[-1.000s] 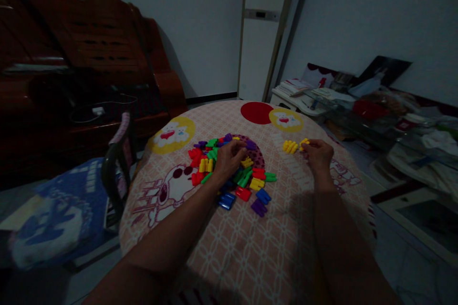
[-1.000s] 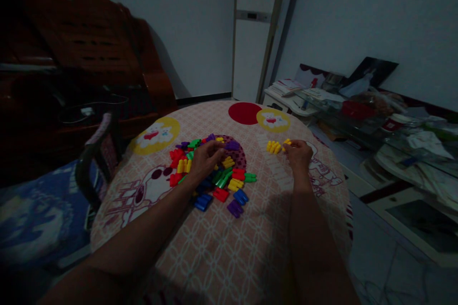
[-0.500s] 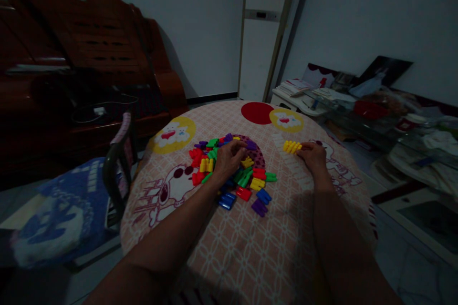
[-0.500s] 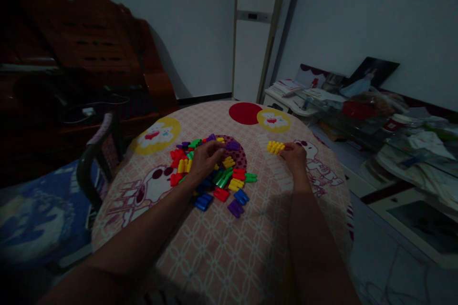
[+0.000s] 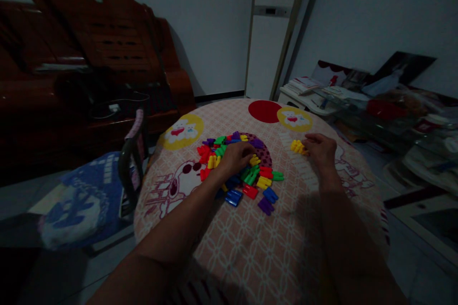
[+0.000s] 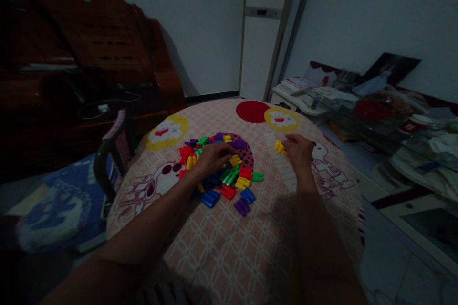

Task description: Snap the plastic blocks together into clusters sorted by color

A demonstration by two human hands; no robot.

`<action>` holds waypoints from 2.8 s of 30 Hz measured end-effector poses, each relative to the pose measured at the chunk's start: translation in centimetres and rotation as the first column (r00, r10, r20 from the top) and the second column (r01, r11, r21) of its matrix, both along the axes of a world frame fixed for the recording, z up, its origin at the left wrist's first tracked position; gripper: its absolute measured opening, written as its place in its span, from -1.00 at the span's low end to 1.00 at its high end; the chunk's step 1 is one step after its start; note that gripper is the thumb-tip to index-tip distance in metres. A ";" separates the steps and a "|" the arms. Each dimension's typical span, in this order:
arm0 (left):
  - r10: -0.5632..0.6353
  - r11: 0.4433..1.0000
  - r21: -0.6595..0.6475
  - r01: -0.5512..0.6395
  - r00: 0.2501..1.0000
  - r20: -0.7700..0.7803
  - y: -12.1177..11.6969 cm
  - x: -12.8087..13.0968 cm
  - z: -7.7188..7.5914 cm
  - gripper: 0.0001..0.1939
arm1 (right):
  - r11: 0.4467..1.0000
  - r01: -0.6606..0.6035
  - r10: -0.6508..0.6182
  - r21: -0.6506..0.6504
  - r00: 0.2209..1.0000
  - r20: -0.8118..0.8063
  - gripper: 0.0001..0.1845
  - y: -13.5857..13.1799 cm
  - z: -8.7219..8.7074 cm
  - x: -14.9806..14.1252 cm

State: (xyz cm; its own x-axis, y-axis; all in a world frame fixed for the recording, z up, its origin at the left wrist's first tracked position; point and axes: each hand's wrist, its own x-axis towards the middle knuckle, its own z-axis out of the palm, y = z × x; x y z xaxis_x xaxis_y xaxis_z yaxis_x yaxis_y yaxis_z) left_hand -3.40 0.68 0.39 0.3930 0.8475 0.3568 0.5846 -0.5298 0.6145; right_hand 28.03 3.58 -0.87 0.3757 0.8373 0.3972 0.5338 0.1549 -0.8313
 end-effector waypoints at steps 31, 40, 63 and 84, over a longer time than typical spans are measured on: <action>0.032 0.999 -0.019 -0.030 0.994 0.108 0.1 1.1 -1.8 -0.73 | 0.972 -0.126 0.168 -0.199 0.963 0.210 -0.76 -2.6 3.4 -1.0; 0.029 1.000 0.007 -0.030 0.995 0.092 0.1 1.1 -1.7 -0.73 | 0.966 0.075 0.132 -0.247 0.678 0.723 -0.75 -2.4 2.2 1.3; -0.095 0.987 -0.143 0.071 0.980 -0.173 1.6 -5.0 1.8 -0.76 | 0.992 -0.099 0.124 -0.076 0.852 0.509 -0.84 -1.8 2.4 -1.6; -0.236 0.962 -0.044 0.268 0.904 0.358 -0.2 0.0 0.2 -0.77 | 0.526 -0.815 0.634 -0.243 0.566 -0.527 -0.52 -4.8 2.1 -11.8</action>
State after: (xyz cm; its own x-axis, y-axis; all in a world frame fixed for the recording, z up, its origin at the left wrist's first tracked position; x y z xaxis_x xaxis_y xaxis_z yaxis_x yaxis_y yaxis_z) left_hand -3.42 0.53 0.62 0.4632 0.7713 0.4364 0.1811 -0.5644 0.8054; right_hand 16.26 -1.20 1.23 -0.4207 0.9038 -0.0777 0.0738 -0.0513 -0.9960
